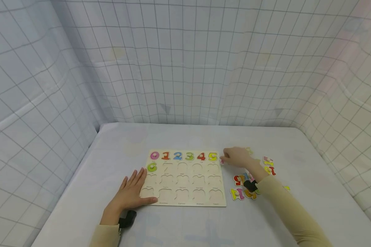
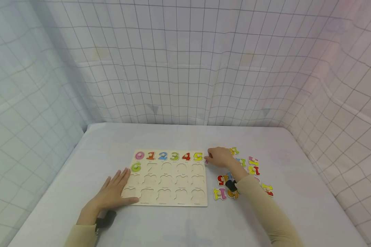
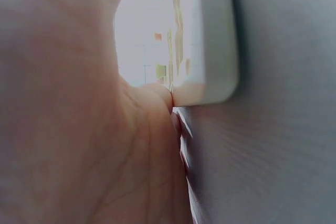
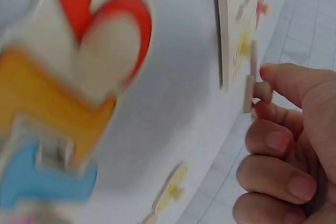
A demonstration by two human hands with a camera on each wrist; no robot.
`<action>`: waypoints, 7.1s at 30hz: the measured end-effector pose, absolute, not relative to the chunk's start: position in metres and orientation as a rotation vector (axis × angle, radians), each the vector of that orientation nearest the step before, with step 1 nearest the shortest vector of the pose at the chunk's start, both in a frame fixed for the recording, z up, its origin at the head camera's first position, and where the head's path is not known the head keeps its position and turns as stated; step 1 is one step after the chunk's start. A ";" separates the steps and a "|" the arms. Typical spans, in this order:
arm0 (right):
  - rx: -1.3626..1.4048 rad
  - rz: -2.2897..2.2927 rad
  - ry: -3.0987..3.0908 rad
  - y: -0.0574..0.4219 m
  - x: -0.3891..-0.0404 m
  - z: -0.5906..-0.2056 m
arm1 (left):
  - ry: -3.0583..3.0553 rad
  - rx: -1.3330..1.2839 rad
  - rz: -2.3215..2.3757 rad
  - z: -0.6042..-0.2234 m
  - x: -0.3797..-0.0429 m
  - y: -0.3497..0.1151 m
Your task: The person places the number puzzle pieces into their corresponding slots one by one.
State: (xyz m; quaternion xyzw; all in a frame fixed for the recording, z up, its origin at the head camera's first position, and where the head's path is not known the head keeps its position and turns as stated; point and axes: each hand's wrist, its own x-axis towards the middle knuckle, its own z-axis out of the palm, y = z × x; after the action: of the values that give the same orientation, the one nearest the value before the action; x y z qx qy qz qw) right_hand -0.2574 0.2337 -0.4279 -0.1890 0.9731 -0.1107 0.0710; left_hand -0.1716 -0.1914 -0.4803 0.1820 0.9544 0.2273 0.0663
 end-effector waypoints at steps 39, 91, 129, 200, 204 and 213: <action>-0.331 -0.466 3.062 0.020 -0.261 -0.457 | 2.879 0.516 0.636 -0.476 -0.168 -0.188; -0.332 -0.535 2.943 0.050 -0.262 -0.438 | 2.875 0.525 0.654 -0.473 -0.166 -0.185; 0.358 -0.438 2.884 0.265 -0.288 -0.454 | 2.878 0.511 0.656 -0.471 -0.166 -0.186; -0.647 -0.370 2.845 0.080 -0.254 -0.455 | 2.873 0.510 0.650 -0.473 -0.165 -0.184; -0.655 -0.362 2.835 0.080 -0.254 -0.454 | 2.863 0.501 0.631 -0.471 -0.166 -0.184; -0.653 -0.325 2.834 0.080 -0.254 -0.455 | 2.871 0.499 0.619 -0.475 -0.166 -0.184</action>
State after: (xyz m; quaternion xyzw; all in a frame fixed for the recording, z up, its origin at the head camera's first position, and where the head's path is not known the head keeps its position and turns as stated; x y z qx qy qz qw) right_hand -0.2544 0.0798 -0.4551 -0.2218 0.9629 -0.1103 0.1076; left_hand -0.1660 -0.1843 -0.4753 0.1668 0.9606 0.2072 0.0812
